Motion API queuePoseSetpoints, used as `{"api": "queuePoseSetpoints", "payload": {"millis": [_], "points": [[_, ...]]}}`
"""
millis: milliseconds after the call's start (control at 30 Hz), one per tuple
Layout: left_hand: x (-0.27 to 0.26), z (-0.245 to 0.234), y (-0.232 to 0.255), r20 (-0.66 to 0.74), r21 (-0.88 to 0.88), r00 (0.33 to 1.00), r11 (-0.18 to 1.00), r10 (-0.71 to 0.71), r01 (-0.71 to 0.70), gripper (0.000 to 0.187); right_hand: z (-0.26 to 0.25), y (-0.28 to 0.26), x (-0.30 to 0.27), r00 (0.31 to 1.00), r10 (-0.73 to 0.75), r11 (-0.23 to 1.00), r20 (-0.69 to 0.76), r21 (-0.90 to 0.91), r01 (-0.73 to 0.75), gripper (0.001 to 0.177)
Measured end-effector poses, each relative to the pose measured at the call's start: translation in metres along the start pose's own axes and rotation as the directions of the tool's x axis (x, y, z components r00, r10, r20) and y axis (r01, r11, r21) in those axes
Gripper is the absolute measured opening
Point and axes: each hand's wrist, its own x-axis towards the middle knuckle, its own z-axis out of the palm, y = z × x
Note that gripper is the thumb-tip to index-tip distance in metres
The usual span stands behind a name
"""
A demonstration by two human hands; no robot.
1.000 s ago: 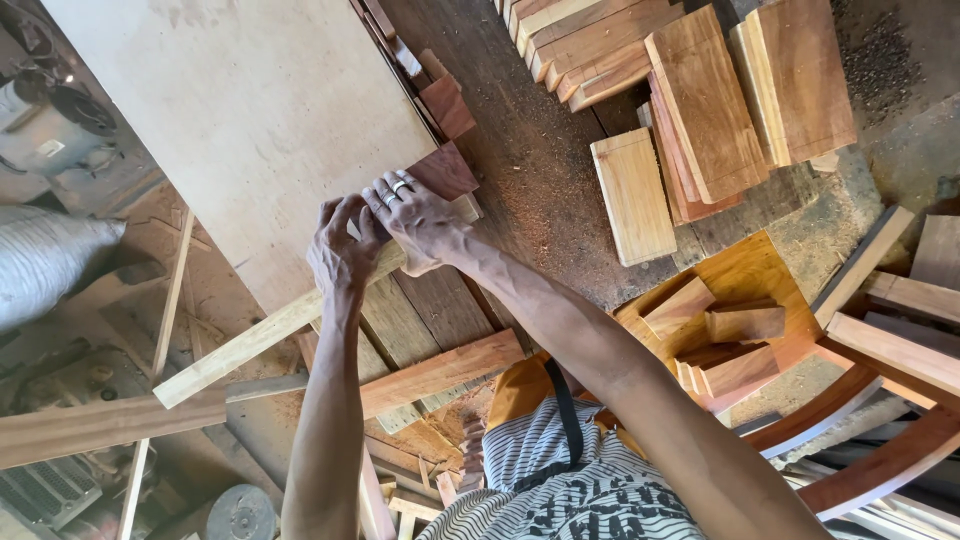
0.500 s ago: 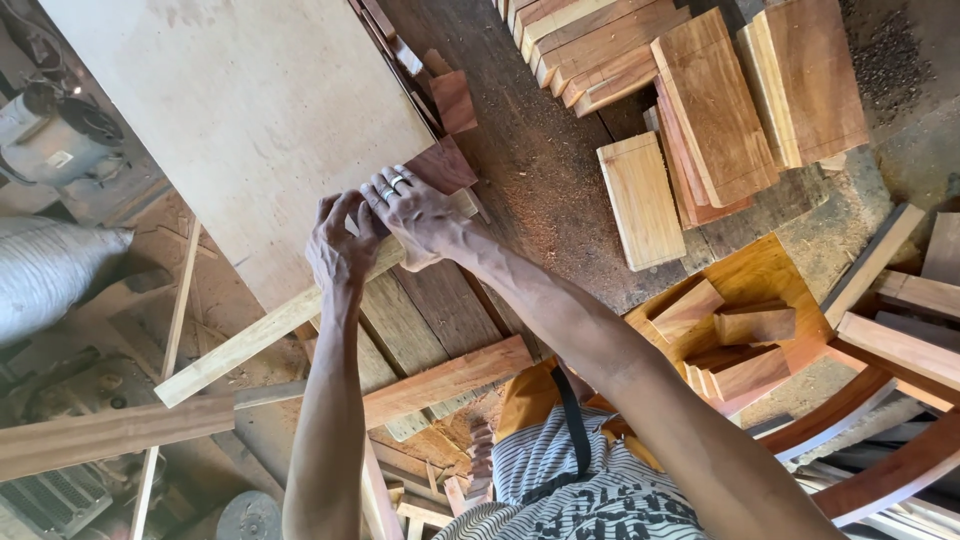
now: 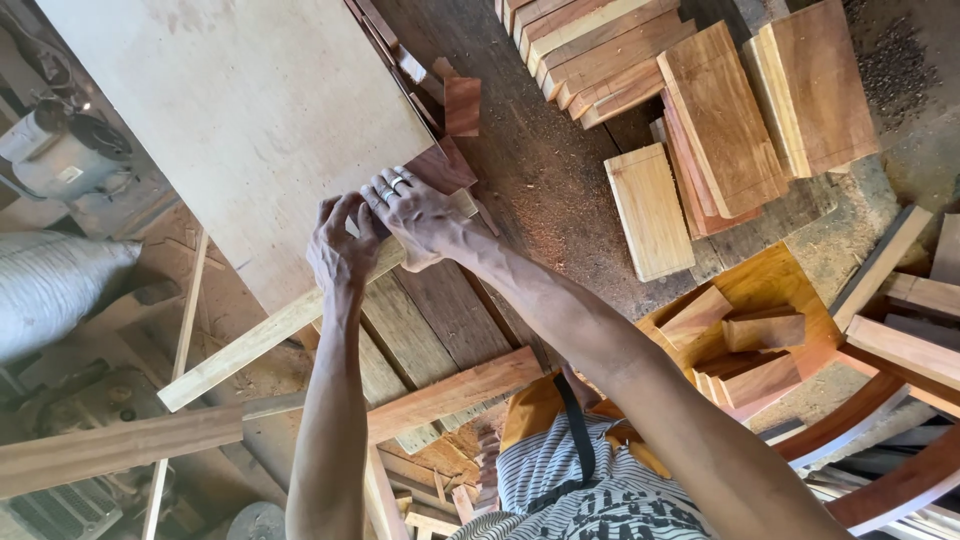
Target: Shaping and cleaning wooden blocks using a chisel.
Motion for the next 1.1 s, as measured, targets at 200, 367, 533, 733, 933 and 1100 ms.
{"api": "queuePoseSetpoints", "payload": {"millis": [200, 367, 533, 733, 933, 1100], "points": [[0.007, 0.0, -0.001, -0.022, -0.007, 1.0, 1.0, 0.013, -0.013, 0.016, -0.005, 0.003, 0.007, 1.0, 0.015, 1.0, 0.004, 0.006, -0.015, 0.124], [0.013, -0.001, -0.002, -0.027, -0.012, 1.0, 1.0, 0.007, -0.007, 0.016, -0.006, 0.005, 0.014, 0.999, 0.035, 0.999, 0.03, 0.01, -0.036, 0.124], [0.02, -0.002, -0.002, -0.031, -0.008, 0.999, 1.0, 0.014, -0.014, 0.016, -0.013, 0.008, 0.021, 0.998, 0.038, 0.999, 0.051, -0.005, -0.038, 0.122], [0.037, -0.002, -0.013, -0.01, -0.009, 1.0, 1.0, 0.012, -0.012, 0.017, -0.017, 0.017, 0.038, 0.996, 0.033, 0.999, 0.078, -0.013, -0.032, 0.119], [0.033, -0.006, -0.001, 0.006, -0.017, 1.0, 1.0, -0.025, 0.025, 0.017, 0.0, 0.013, 0.033, 0.998, 0.045, 0.998, 0.042, 0.038, -0.047, 0.116], [0.0, -0.001, 0.002, 0.005, -0.042, 1.0, 0.999, -0.007, 0.007, 0.017, -0.008, -0.003, 0.0, 0.999, 0.049, 0.998, -0.009, 0.045, -0.048, 0.112]]}}
